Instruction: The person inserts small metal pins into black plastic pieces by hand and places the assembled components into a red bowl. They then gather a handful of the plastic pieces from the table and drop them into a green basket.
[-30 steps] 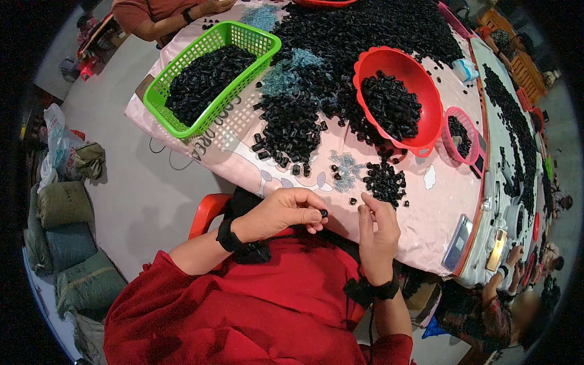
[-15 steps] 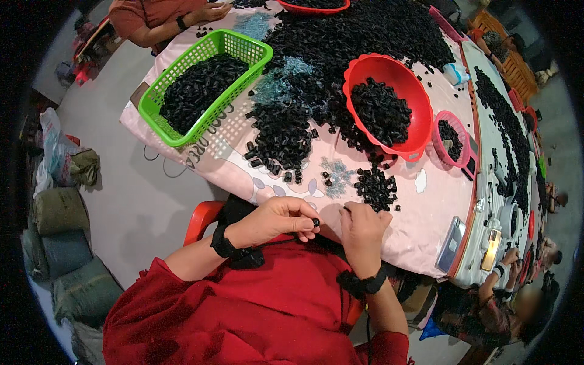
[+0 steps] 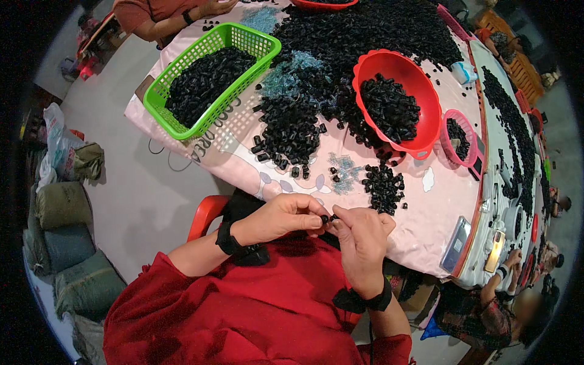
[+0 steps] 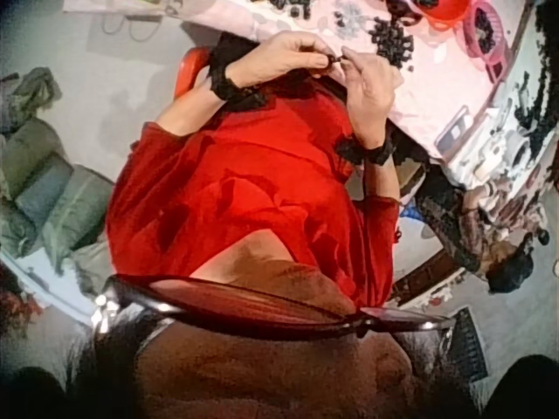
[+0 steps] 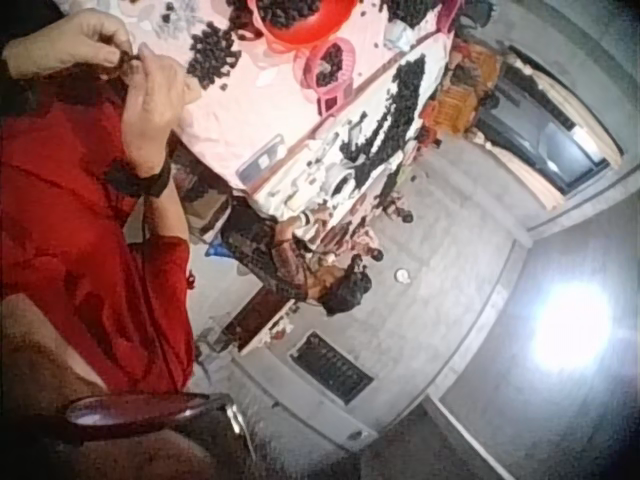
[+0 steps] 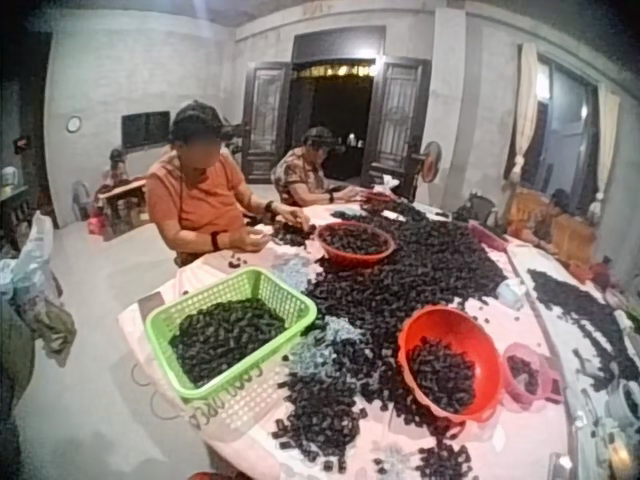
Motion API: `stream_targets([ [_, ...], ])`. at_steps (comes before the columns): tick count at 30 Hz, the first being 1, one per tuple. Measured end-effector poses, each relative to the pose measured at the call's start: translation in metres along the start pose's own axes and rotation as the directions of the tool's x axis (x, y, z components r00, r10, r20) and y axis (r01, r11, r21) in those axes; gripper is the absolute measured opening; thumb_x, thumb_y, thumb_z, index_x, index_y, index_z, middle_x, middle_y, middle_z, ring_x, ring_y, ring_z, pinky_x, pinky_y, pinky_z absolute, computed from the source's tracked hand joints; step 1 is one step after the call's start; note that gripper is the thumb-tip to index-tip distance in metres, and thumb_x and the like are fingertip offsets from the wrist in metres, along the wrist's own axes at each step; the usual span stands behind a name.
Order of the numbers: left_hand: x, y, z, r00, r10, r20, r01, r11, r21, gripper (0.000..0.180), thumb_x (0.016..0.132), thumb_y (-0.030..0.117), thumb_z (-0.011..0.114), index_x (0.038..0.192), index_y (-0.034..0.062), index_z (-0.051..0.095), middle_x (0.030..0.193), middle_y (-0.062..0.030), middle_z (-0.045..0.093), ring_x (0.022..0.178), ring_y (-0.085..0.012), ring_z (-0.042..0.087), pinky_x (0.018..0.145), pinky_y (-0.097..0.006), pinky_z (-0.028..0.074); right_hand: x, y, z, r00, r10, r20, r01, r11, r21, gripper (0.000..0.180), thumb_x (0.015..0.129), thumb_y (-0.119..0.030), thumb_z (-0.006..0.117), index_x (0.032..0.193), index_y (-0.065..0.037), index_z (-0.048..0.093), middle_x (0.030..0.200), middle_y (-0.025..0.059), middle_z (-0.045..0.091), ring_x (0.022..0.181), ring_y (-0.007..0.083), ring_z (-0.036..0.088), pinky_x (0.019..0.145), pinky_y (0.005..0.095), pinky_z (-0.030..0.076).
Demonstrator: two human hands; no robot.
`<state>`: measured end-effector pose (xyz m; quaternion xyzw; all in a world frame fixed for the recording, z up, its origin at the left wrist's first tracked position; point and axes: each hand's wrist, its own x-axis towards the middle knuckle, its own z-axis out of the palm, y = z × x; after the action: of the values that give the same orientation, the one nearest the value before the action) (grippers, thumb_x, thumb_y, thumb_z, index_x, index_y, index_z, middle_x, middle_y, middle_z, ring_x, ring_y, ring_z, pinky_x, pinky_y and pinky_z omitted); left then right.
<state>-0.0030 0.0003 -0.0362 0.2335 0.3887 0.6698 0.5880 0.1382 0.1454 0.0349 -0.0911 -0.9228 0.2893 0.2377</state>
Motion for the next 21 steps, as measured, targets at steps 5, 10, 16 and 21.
stream_targets([
  [5,-0.001,-0.003,0.001,1.000,0.027,0.006,-0.027,0.999,-0.034,0.021,0.101,0.011,0.063,0.116,-0.0029,0.064,0.104,-0.0066,0.069,0.088,-0.0112,0.063,0.081,-0.027,0.053,-0.002,0.000,0.005,1.000,-0.013,-0.007,0.013,1.000,-0.009,0.022,0.088,-0.006,0.072,0.110,-0.007,0.072,0.089,0.0025,0.067,0.085,0.0177,0.062,0.086,0.0346,0.032],
  [10,-0.002,-0.003,0.003,1.000,0.029,-0.013,-0.029,0.998,-0.053,0.019,0.101,0.011,0.063,0.114,-0.0020,0.064,0.100,-0.0048,0.068,0.087,-0.0100,0.062,0.079,-0.026,0.052,-0.002,-0.002,0.007,0.999,-0.031,-0.014,0.031,0.999,-0.027,0.023,0.087,-0.005,0.073,0.110,-0.007,0.072,0.088,0.0025,0.066,0.084,0.0177,0.062,0.086,0.0351,0.032],
  [16,-0.002,-0.002,0.006,0.999,0.029,-0.016,-0.030,0.997,-0.069,0.018,0.101,0.013,0.064,0.111,-0.0022,0.065,0.096,-0.0050,0.068,0.084,-0.0102,0.061,0.078,-0.027,0.052,-0.006,0.000,0.008,0.999,-0.038,0.009,0.038,0.997,-0.069,0.026,0.085,-0.003,0.073,0.111,-0.006,0.072,0.087,0.0029,0.064,0.085,0.0185,0.060,0.087,0.0359,0.032],
  [21,-0.005,0.001,0.012,0.999,0.007,-0.038,-0.009,0.999,-0.051,0.018,0.101,0.014,0.063,0.109,-0.0022,0.065,0.092,-0.0041,0.068,0.080,-0.0093,0.061,0.072,-0.024,0.050,-0.008,0.000,0.007,0.995,-0.086,0.055,0.093,0.986,-0.137,0.035,0.082,0.000,0.073,0.117,-0.005,0.069,0.092,0.0039,0.063,0.087,0.0200,0.060,0.088,0.0393,0.031],
])
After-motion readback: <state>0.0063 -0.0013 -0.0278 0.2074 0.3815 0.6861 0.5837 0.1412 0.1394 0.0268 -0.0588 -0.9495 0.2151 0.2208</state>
